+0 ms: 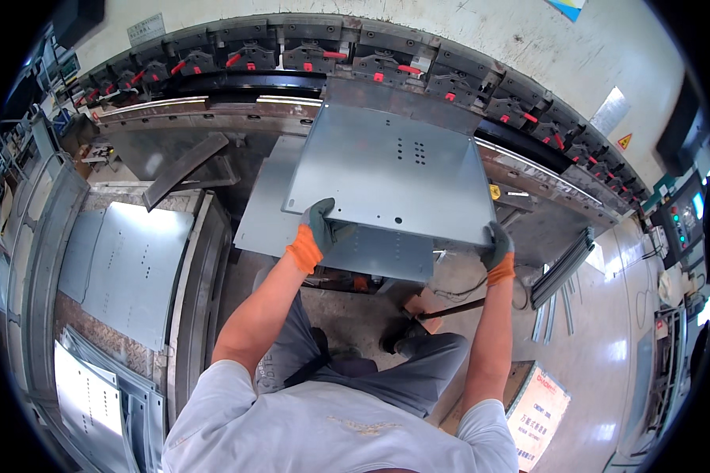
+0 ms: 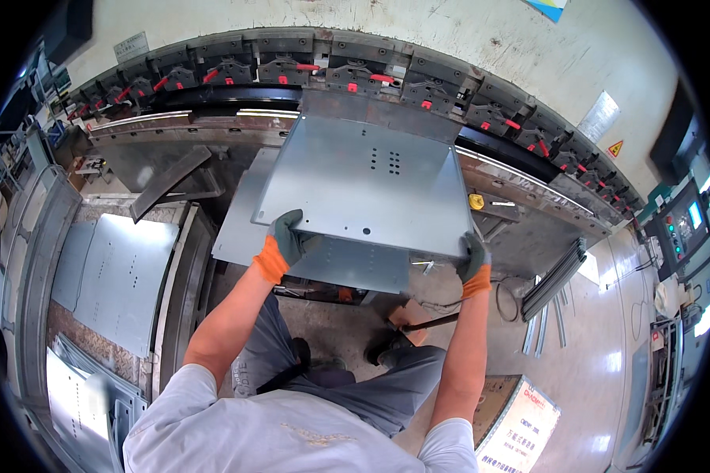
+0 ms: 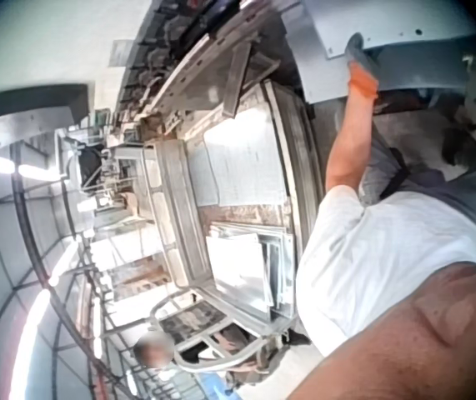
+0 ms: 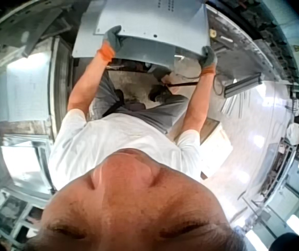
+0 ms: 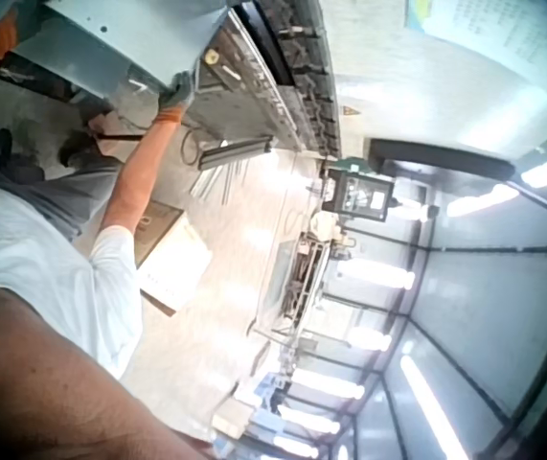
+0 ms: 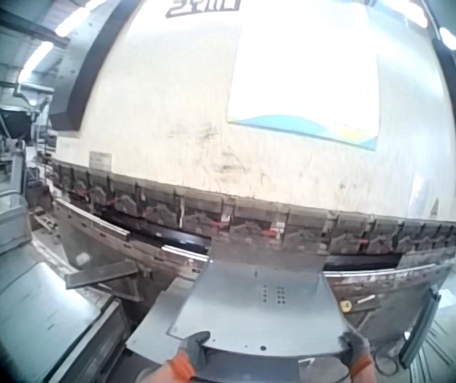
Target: The person sits on the floor and repeatedly places perforated metal sheets into a press brake machine to bend them. After each bend, the person removes the sheet and stacks it on a nearby rack.
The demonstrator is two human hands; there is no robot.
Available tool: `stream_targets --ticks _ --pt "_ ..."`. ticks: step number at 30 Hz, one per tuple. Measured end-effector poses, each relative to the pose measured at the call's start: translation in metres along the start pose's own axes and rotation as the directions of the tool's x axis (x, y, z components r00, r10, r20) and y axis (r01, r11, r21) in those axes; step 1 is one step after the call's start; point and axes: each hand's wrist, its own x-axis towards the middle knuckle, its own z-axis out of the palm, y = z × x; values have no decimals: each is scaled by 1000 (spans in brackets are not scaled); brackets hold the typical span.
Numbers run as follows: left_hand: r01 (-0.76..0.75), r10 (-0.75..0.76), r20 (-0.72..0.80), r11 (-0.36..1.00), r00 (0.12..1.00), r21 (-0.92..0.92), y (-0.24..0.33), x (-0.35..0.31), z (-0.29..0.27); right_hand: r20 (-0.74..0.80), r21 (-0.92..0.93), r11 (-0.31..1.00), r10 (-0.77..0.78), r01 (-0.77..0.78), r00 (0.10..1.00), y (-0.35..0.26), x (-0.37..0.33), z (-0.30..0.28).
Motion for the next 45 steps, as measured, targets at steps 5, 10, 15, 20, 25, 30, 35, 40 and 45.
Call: stream_targets --ticks 5,10,15,20,25,30,35,40,45 --pt "-44 44 50 999 998 1 12 -14 10 236 104 994 -5 -20 972 -48 -30 29" --pt "-135 86 330 982 940 131 48 -39 85 143 310 951 -35 -11 989 -21 -78 -36" --pt "-854 665 540 346 515 389 63 -15 105 180 397 906 77 -144 981 57 -139 -91" --pt "-262 310 949 -921 -49 288 112 -35 230 182 557 790 185 -257 966 156 -205 -111" --pt "-101 229 892 -952 389 288 145 23 227 499 554 676 198 -486 844 215 -216 -110" --pt "-81 165 964 -979 207 185 152 41 204 572 -355 855 -121 377 811 235 -194 -97" --pt "-96 217 939 -964 267 250 140 27 215 588 71 981 106 -182 802 249 -189 -99" --pt "-157 240 886 -933 398 323 137 7 227 695 -425 806 0 412 719 272 -185 -117" --pt "-163 249 819 -911 517 380 144 -8 227 771 -525 499 -63 689 634 268 -183 -119"
